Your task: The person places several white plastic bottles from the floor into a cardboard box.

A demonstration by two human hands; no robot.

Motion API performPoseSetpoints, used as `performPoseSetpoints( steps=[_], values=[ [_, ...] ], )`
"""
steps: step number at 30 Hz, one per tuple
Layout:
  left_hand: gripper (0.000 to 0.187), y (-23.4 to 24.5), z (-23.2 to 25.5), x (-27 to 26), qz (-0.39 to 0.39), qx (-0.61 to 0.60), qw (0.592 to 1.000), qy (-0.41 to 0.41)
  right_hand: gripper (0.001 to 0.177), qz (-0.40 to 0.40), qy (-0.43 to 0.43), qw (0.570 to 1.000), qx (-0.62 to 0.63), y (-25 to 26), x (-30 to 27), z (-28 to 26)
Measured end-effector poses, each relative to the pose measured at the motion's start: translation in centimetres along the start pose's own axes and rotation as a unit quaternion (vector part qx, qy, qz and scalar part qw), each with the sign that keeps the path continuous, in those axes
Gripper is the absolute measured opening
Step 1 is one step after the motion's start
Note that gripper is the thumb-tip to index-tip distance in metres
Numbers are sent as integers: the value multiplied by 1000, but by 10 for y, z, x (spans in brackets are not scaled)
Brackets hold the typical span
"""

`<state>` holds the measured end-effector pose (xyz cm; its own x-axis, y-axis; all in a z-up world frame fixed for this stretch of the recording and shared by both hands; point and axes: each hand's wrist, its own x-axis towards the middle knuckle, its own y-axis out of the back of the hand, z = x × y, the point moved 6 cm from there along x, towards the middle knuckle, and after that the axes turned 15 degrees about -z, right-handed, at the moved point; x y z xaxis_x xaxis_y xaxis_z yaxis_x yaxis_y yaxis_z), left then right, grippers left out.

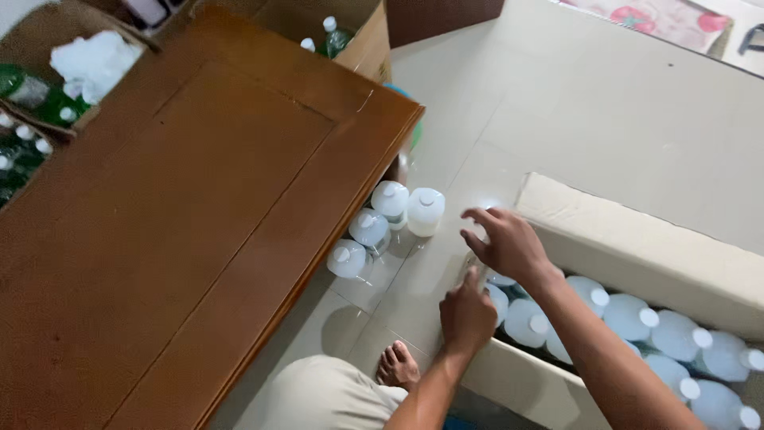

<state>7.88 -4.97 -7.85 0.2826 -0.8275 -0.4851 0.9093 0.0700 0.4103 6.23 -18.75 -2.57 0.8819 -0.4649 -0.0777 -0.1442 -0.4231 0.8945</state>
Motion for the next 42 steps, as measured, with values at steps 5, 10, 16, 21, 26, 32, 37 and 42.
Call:
performPoseSetpoints(
  steps=[5, 10, 16, 21, 26, 32, 37, 42],
  values=[
    [54, -15, -18, 15, 2, 46, 999, 27, 52, -161, -69, 983, -43, -27, 73, 8],
    [65, -12, -14, 14, -41, 53, 996, 66, 61, -237, -71, 968, -38, -73, 120, 38],
    [63, -16, -14, 18, 12, 56, 998, -3, 68, -274, -93, 956, -45, -111, 145, 54],
    [63, -10, -10, 13, 3, 19, 1000, -24, 46, -254, -81, 963, -31, -139, 153, 59],
    [66, -13, -13, 19, -3, 46, 999, -26, 35, -259, -112, 958, -43, -136, 155, 58],
    [65, -8, -12, 16, -2, 51, 999, -16, 26, -216, -126, 968, 4, -87, 132, 30],
    [63, -14, -16, 18, 23, 59, 998, -12, 25, -63, -120, 989, 67, -28, 90, 13],
    [63, -4, -8, 10, 14, 40, 998, 46, 23, 158, -112, 971, 139, 53, 31, -5]
  ],
)
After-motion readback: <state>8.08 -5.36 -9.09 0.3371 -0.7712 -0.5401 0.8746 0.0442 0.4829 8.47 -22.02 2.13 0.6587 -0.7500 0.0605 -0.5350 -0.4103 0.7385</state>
